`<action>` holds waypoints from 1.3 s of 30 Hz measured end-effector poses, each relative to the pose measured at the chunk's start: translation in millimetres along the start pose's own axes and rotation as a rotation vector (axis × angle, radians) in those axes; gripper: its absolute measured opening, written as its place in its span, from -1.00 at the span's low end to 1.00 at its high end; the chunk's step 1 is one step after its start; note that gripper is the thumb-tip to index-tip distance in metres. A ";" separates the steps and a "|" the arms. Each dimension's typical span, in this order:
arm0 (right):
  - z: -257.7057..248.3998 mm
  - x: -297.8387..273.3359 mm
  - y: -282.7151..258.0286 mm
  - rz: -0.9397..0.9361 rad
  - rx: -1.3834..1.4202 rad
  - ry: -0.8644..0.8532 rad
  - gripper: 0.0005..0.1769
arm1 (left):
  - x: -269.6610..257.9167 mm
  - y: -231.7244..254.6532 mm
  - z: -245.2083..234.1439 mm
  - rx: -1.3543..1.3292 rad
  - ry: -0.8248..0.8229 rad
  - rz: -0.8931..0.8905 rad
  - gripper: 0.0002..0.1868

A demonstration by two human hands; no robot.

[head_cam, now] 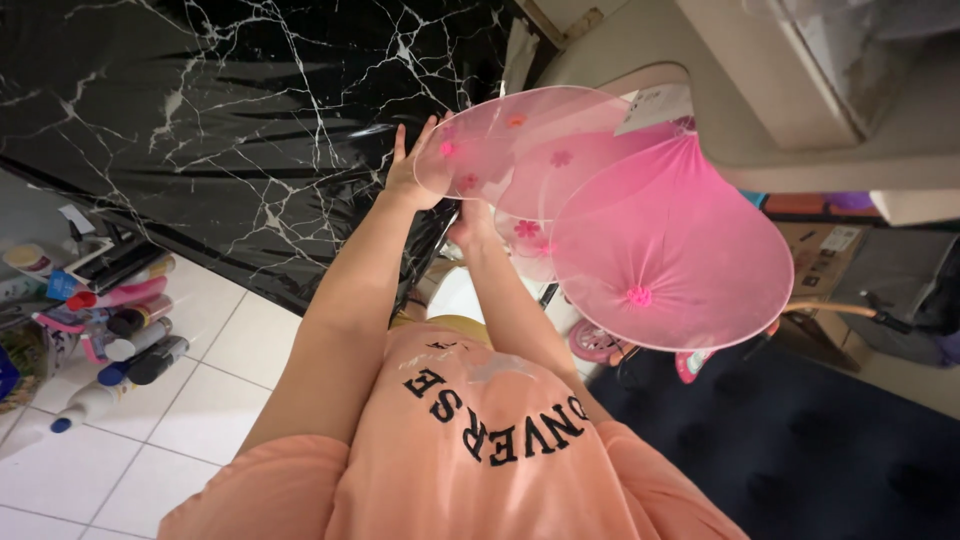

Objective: The person applies a black marble-patterned contact paper to a flat surface, likely a cabinet or table. They smooth the paper with their hands to remove air bubbles and ensure adhesion, then trim the excess material along the edges.

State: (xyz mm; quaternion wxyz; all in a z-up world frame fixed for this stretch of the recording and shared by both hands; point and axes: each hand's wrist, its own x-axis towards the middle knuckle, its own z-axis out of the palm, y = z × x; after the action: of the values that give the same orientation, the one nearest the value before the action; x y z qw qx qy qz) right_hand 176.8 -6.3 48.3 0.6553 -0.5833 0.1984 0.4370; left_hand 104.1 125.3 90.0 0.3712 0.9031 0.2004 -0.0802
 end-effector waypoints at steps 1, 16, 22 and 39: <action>5.4 -1.7 -0.8 -0.046 0.008 0.004 -0.38 | 2.3 0.0 0.7 0.009 -0.019 -0.012 -0.28; -68.2 -7.0 -42.6 -0.471 -0.549 0.061 -0.69 | 2.5 5.2 -14.5 -0.015 -0.043 -0.132 -0.01; -42.5 -20.8 -52.0 -0.599 -0.559 0.132 -0.68 | 7.9 11.9 -1.0 -0.046 0.053 -0.121 -0.06; -78.7 53.9 -63.8 -0.369 -0.780 0.055 -0.55 | -53.0 23.1 111.1 -0.379 0.774 0.282 -0.71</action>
State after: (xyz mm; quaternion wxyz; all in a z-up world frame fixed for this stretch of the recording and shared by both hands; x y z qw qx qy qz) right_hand 276.9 -57.7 25.6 0.4474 -0.8243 -0.0718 0.3393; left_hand 66.2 16.3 41.3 0.4349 0.8012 0.2109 0.3529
